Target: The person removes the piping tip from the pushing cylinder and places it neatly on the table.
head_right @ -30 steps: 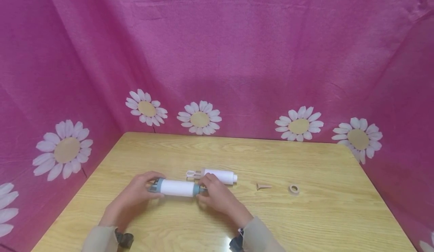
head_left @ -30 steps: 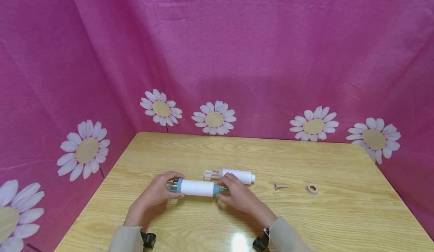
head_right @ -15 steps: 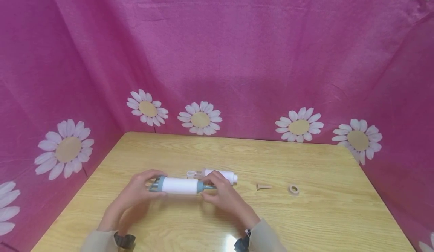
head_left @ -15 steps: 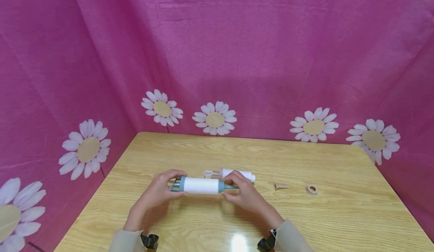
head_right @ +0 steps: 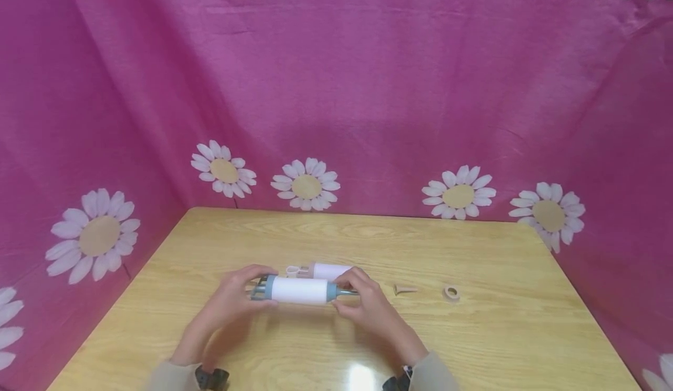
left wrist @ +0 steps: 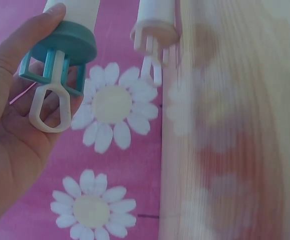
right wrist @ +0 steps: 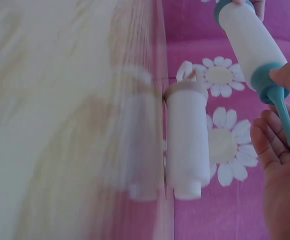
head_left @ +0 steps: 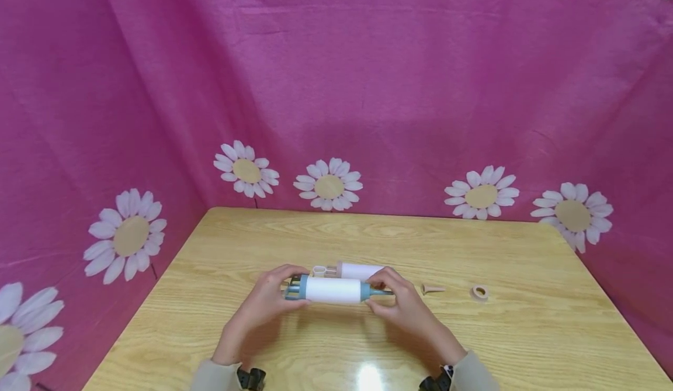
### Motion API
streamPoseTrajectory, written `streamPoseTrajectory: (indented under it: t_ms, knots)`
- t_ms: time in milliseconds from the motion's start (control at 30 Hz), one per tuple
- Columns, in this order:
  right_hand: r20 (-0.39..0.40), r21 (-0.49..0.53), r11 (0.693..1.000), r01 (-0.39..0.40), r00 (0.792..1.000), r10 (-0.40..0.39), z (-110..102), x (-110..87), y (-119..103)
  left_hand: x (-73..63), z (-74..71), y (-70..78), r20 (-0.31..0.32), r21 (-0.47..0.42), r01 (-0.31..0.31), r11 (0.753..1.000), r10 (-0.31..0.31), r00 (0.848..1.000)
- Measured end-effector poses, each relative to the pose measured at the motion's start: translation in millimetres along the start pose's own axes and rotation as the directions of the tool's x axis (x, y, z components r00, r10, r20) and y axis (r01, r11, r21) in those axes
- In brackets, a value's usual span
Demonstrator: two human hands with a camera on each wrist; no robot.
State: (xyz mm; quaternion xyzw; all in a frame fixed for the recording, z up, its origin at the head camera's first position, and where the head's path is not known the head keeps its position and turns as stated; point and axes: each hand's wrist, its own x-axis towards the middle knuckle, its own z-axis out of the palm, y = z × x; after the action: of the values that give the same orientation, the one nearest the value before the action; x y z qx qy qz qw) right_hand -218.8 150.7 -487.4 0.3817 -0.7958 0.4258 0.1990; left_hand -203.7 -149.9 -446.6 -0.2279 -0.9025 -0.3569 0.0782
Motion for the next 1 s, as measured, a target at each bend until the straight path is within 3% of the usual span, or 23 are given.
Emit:
streamPoseTrajectory:
  t_ms: [100, 400, 700, 1000]
  knots:
    - [-0.015, -0.017, 1.0, 0.007, 1.0, -0.007, -9.0, -5.6, 0.5, 4.3, 7.1, 6.1, 0.011, -0.024, 0.006, 1.0, -0.006, 1.0]
    - [-0.07, -0.05, 0.998, 0.036, 0.997, -0.04, -34.8, -17.8, -4.6, 15.9, 27.7, 24.3, 0.016, -0.066, -0.05, 0.997, 0.051, 0.999]
    - [-0.066, -0.076, 0.995, -0.068, 0.996, 0.063, -59.0, -40.2, 11.2, 28.6, 48.1, 43.2, 0.033, -0.1, -0.051, 0.994, 0.054, 0.998]
    - [-0.081, -0.115, 0.99, -0.081, 0.994, 0.072, -75.0, -51.9, 16.3, 35.6, 63.6, 53.4, 0.031, -0.064, -0.066, 0.996, 0.068, 0.997]
